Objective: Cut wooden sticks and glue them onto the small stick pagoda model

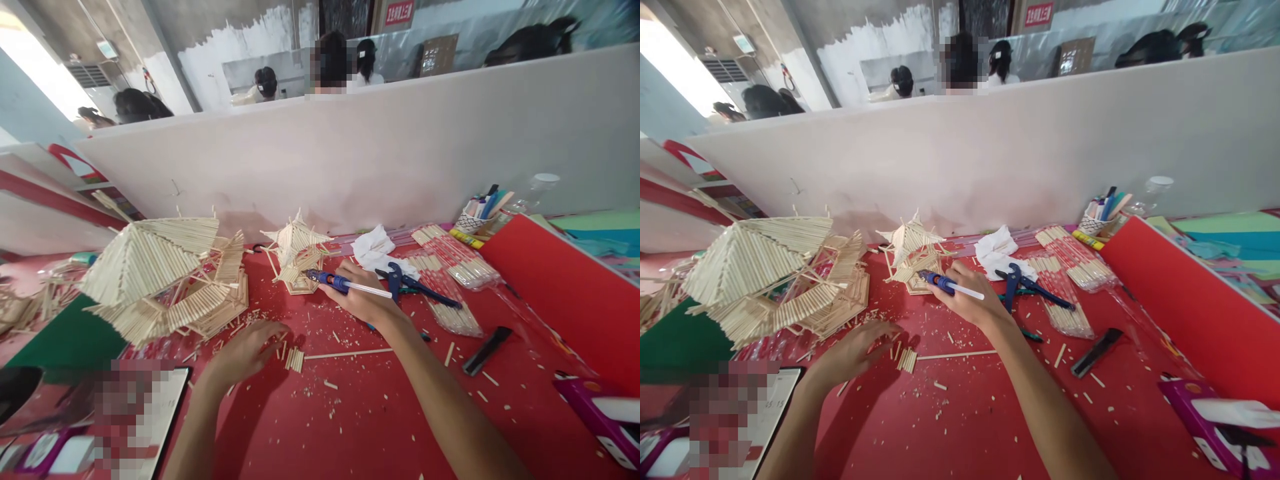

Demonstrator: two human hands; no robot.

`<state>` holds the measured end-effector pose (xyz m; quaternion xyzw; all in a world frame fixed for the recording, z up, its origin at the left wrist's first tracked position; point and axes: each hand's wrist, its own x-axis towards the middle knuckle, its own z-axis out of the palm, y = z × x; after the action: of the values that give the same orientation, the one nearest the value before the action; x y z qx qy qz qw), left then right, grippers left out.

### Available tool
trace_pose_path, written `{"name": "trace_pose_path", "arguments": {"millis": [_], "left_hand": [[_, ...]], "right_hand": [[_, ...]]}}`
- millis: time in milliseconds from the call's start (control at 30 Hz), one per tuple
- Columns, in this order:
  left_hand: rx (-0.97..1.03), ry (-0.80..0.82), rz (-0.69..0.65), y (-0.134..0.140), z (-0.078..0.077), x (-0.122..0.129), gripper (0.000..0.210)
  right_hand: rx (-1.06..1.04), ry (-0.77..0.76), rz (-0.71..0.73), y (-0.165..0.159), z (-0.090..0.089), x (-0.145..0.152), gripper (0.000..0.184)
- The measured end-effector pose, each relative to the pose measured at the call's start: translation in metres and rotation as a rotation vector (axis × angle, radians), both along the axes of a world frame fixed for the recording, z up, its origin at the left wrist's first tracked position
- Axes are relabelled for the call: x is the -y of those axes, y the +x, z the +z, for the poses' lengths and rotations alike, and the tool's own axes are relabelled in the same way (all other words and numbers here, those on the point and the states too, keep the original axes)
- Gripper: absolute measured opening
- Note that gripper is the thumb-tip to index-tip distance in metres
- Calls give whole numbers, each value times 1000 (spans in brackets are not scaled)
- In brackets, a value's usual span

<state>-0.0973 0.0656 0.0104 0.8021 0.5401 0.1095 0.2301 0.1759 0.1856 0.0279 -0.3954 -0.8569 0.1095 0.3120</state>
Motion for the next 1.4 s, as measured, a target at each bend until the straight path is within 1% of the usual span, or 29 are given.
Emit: {"name": "trace_pose_path", "arguments": {"millis": [100,167,267,367,467,600,700,767,867,933,1000,1067,1133,1167,1300,1400], "left_hand": [[18,36,11,3,4,-5,34],[11,24,31,6,9,-10,33],[-47,-59,25,12,20,-19,28],[-174,-154,15,17,32,-29,25],[-244,-187,10,22,41,-38,23],[-249,-204,-30,29,44,-50,26],[-325,-272,-69,35,44,-59,22],[-371,-285,-98,39,46,-63,23],[-394,-254,-114,44,50,-66,26],[-392,-268,-109,46,54,-65,24],[-374,-296,-87,46,60,-61,21],[-359,-308,-37,45,67,-56,21],[-378,-295,41,44,77,-49,26],[-391,-264,64,44,82,-45,28],[-471,-33,139,47,97,-33,34],[-436,79,226,50,101,-30,34]], "right_hand": [[-10,-9,2,1,1,0,36],[-13,-8,0,1,1,0,36],[-16,4,-6,2,2,1,35],[-18,22,6,2,1,0,35],[-11,39,12,2,0,-1,36],[-23,34,10,1,-1,-1,35],[-64,-12,9,2,3,0,33],[-100,-56,25,3,6,0,32],[-128,-110,84,6,11,1,29],[-119,-139,116,8,13,1,27],[-103,-146,131,8,12,1,26],[-87,-138,143,8,9,0,25],[-74,-140,140,7,6,-1,26],[-68,-143,130,7,5,-1,27],[-60,-128,78,5,5,0,31],[-69,-154,66,4,8,2,31]]}}
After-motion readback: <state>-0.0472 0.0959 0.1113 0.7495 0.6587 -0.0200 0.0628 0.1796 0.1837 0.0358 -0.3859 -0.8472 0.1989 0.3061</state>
